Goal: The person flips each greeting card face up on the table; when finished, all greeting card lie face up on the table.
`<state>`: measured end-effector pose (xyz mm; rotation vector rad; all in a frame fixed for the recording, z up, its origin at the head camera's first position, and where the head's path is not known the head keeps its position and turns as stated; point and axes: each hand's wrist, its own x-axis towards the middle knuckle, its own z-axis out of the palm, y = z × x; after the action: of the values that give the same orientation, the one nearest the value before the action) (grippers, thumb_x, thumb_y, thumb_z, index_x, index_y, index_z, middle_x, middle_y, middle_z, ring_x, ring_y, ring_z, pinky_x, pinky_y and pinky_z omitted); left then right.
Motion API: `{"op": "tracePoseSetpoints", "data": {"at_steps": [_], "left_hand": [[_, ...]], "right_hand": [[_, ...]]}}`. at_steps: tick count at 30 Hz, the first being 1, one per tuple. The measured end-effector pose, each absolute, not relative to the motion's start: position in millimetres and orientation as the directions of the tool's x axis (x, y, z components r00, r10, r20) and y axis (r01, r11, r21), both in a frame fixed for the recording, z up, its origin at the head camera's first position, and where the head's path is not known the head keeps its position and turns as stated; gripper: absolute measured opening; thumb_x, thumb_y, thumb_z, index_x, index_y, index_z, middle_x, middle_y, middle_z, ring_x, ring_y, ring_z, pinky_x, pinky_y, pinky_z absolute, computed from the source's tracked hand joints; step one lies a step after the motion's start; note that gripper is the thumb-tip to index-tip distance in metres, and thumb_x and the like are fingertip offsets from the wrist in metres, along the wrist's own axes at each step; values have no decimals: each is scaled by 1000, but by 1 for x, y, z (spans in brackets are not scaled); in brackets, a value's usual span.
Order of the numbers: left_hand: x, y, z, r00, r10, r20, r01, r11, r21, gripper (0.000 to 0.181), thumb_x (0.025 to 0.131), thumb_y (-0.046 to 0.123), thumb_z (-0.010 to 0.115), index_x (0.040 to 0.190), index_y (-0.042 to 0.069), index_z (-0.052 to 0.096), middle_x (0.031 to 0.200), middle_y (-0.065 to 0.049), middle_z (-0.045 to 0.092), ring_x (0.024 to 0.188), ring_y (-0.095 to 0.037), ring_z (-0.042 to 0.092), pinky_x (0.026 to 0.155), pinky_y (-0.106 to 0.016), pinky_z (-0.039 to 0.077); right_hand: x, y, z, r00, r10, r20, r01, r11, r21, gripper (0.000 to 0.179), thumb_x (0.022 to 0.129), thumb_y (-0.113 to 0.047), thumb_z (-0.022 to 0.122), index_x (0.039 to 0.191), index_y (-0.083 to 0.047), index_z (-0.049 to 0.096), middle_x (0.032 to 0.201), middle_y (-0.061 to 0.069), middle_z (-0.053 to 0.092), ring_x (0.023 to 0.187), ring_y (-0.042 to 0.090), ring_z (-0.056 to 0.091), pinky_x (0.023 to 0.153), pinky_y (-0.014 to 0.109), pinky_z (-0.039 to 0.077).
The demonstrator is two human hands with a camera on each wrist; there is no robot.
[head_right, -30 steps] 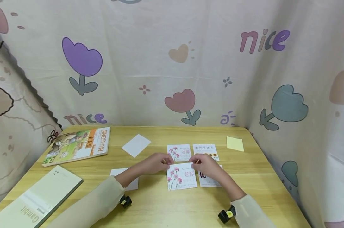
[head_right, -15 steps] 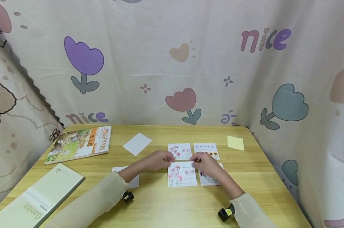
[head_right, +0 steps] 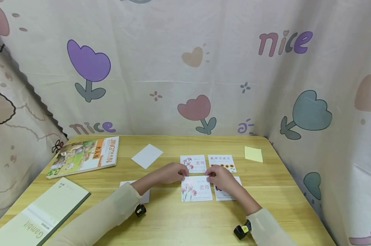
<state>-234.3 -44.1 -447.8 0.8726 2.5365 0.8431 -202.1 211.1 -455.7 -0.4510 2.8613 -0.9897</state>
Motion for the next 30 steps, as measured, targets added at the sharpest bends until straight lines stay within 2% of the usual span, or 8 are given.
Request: {"op": "tracePoseSetpoints", "data": {"at_steps": [7, 14, 19, 23, 26, 30], "left_hand": [[-235, -42, -446, -757, 642, -123, 452, 649, 612, 12, 96, 6, 62, 97, 13, 72, 95, 6, 67, 81, -10, 54, 76, -23, 47], [-232, -42, -443, -758, 643, -110, 472, 657, 588, 12, 97, 5, 62, 95, 12, 72, 96, 3, 70, 85, -9, 59, 81, -25, 51], [-233, -44, -441, -770, 629, -108, 470, 674, 570, 10, 97, 8, 64, 97, 14, 73, 96, 5, 69, 86, -8, 57, 82, -24, 50], [-236, -53, -429, -780, 621, -72, 469, 657, 590, 11, 96, 9, 65, 103, 11, 73, 101, 0, 70, 90, -12, 60, 84, -29, 51], [-241, -68, -415, -805, 591, -55, 441, 658, 610, 14, 95, 7, 64, 106, 9, 72, 103, -2, 70, 92, -17, 61, 86, -36, 52], [-253, -96, -404, -853, 519, -58, 394, 713, 581, 15, 96, 10, 63, 110, 10, 71, 103, 2, 68, 93, -17, 60, 87, -38, 51]], "right_hand": [[-203, 210, -457, -954, -300, 28, -255, 757, -602, 12, 90, -5, 71, 98, -13, 75, 112, 8, 69, 88, 16, 55, 77, 30, 47], [-202, 206, -459, -960, -276, 57, -262, 801, -538, 11, 89, -5, 74, 95, -14, 75, 115, 10, 70, 110, 26, 63, 92, 44, 51], [-203, 208, -454, -960, -275, 48, -255, 793, -553, 10, 90, -6, 72, 96, -14, 75, 105, 4, 69, 94, 18, 60, 86, 39, 51], [-204, 211, -445, -966, -255, 52, -233, 763, -603, 10, 92, -9, 70, 100, -14, 75, 98, -1, 66, 86, 16, 56, 80, 33, 47], [-207, 207, -438, -962, -264, 67, -246, 737, -630, 13, 94, -13, 70, 106, -12, 74, 98, 0, 65, 84, 16, 54, 76, 31, 45], [-218, 190, -432, -946, -314, 77, -286, 700, -655, 20, 95, -16, 69, 113, -10, 73, 100, 0, 65, 81, 16, 54, 69, 28, 47]]}}
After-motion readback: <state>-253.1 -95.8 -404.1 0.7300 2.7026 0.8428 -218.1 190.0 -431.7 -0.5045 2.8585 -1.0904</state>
